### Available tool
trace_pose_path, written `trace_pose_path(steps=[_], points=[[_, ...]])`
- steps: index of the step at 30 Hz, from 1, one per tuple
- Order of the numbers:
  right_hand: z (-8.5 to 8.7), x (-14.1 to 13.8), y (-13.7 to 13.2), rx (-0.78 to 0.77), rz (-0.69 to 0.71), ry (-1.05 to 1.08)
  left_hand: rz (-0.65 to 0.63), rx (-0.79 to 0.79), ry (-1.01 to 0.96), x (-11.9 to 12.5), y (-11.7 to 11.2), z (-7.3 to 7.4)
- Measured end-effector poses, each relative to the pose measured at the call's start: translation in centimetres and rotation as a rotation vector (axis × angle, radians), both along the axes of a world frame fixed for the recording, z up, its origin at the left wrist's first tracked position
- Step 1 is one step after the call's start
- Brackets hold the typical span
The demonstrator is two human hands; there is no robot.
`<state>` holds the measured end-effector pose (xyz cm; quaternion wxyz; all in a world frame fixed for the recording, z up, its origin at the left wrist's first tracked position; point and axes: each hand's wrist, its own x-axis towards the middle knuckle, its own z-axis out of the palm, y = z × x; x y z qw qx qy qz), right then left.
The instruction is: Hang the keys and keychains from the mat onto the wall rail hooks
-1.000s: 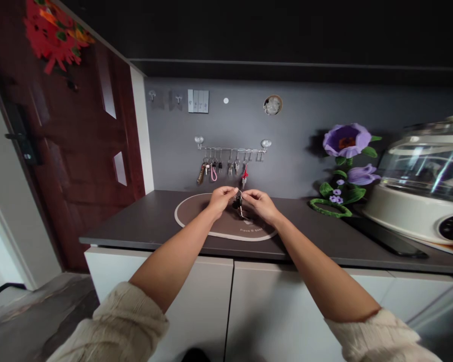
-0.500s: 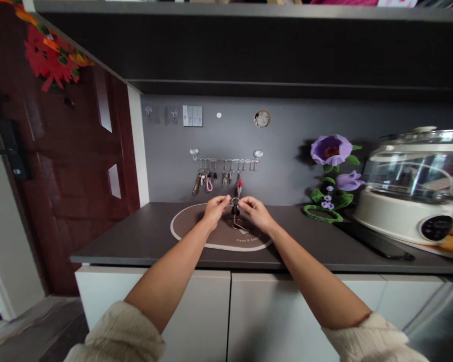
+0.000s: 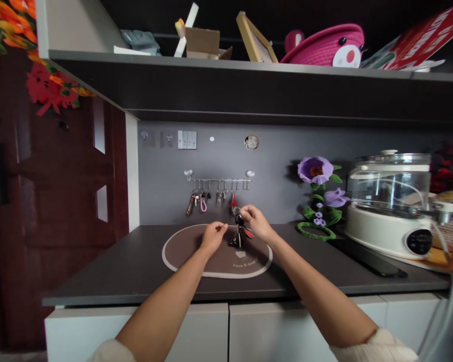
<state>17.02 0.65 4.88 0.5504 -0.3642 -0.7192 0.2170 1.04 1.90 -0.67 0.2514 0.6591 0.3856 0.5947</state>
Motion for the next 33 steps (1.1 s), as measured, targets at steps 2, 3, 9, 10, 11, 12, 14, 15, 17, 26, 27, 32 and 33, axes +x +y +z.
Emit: trace_pose_path(steps=[2, 3, 9, 10, 11, 12, 14, 15, 17, 26, 27, 32, 33], points=[[0.7, 0.2, 0.3, -0.016, -0.011, 0.010, 0.013, -0.002, 0.019, 0.0, 0.2, -0.1], [1.1, 0.3, 0.4, -0.023, -0.015, 0.021, 0.020, -0.003, 0.027, 0.0, 0.2, -0.1], [3.4, -0.1, 1.5, -0.101, -0.022, 0.122, 0.041, 0.006, 0.072, 0.0, 0.2, -0.1], [3.8, -0.2, 1.9, -0.111, -0.022, 0.138, 0.042, 0.005, 0.079, 0.0, 0.3, -0.2], [4.1, -0.3, 2.2, -0.117, -0.027, 0.151, 0.042, 0.001, 0.085, 0.0, 0.3, -0.2], [4.4, -0.3, 2.6, -0.120, -0.037, 0.160, 0.042, -0.005, 0.091, 0.1, 0.4, -0.3], [5.1, -0.4, 3.4, -0.128, -0.057, 0.174, 0.046, -0.016, 0.100, 0.1, 0.5, -0.4], [5.4, -0.5, 3.8, -0.135, -0.061, 0.184, 0.046, -0.021, 0.103, 0.1, 0.6, -0.5], [6.0, -0.6, 4.4, -0.158, -0.056, 0.211, 0.047, -0.023, 0.099, 0.1, 0.8, -0.6], [7.6, -0.8, 6.1, -0.257, -0.089, 0.330, 0.058, -0.037, 0.065, 0.1, 0.9, -0.6], [7.7, -0.8, 6.2, -0.261, -0.089, 0.337, 0.060, -0.036, 0.060, 0.1, 0.9, -0.6], [7.9, -0.6, 6.4, -0.253, -0.070, 0.319, 0.061, -0.041, 0.040, 0.0, 1.1, -0.7], [7.9, -0.6, 6.4, -0.248, -0.064, 0.307, 0.063, -0.040, 0.038, 0.0, 1.1, -0.7]])
